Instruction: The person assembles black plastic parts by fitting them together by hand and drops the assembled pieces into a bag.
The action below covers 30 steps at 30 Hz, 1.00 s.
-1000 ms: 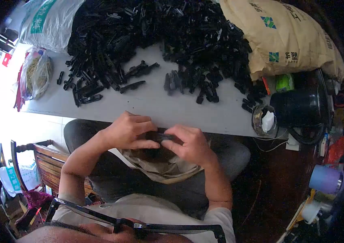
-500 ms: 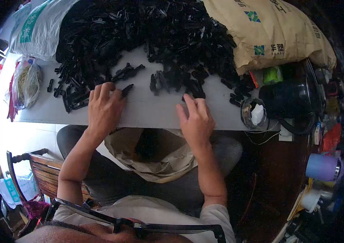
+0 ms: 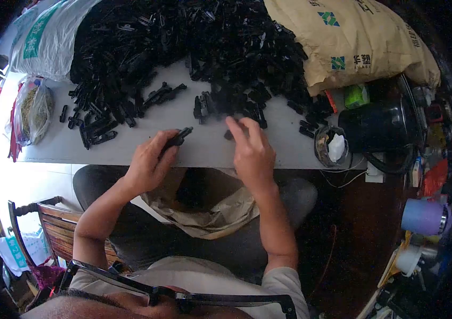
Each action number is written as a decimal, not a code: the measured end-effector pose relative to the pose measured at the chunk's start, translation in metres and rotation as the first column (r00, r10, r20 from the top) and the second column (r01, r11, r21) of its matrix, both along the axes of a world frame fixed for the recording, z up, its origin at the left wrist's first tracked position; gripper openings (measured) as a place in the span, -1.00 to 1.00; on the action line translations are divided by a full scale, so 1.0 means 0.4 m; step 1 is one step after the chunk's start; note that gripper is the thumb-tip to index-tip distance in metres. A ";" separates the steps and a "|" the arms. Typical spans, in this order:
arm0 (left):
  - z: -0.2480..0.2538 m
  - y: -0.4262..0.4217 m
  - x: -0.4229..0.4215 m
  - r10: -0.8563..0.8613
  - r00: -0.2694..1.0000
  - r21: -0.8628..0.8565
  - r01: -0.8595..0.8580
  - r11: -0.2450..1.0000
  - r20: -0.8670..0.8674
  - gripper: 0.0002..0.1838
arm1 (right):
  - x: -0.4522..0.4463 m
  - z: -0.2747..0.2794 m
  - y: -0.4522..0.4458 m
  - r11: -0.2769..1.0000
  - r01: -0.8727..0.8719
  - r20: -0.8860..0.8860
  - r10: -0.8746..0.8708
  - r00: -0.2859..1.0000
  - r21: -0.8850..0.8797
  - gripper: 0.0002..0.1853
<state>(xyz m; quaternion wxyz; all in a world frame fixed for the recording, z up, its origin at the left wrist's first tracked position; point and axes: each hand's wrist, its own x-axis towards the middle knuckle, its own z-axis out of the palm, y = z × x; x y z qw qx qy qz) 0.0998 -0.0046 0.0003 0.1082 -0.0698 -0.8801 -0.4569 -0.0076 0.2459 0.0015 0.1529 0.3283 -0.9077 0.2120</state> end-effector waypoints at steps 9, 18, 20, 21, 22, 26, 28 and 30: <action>0.017 0.008 0.013 -0.080 0.985 0.296 0.032 0.955 0.151 -0.69 | 0.008 -0.008 -0.006 0.967 -0.050 0.044 0.063 0.997 -0.248 -0.75; 0.025 0.017 0.025 -0.211 0.966 0.282 0.163 0.946 0.150 -0.62 | 0.157 0.031 -0.039 0.839 -0.101 0.464 0.391 0.795 -0.534 -0.88; 0.022 0.020 0.024 -0.243 0.966 0.208 0.220 0.953 0.091 -0.58 | 0.164 0.027 -0.043 0.805 -0.027 0.541 0.422 0.728 -0.593 -0.88; 0.021 0.022 0.024 -0.260 0.963 0.170 0.247 0.954 0.062 -0.56 | 0.167 0.027 -0.045 0.787 0.014 0.575 0.439 0.690 -0.617 -0.87; 0.021 0.023 0.023 -0.266 0.962 0.143 0.256 0.956 0.063 -0.54 | 0.167 0.028 -0.044 0.773 0.055 0.604 0.447 0.660 -0.632 -0.85; 0.016 0.016 0.024 -0.296 0.949 0.063 0.291 0.955 0.108 -0.46 | 0.169 0.024 -0.042 0.735 0.145 0.653 0.471 0.593 -0.663 -0.81; 0.015 0.012 0.023 -0.305 0.944 0.026 0.304 0.952 0.124 -0.45 | 0.170 0.017 -0.041 0.738 0.132 0.647 0.473 0.598 -0.662 -0.81; 0.021 0.012 0.023 -0.307 0.945 -0.018 0.311 0.950 0.114 -0.46 | 0.169 0.013 -0.033 0.755 0.099 0.640 0.469 0.608 -0.648 -0.81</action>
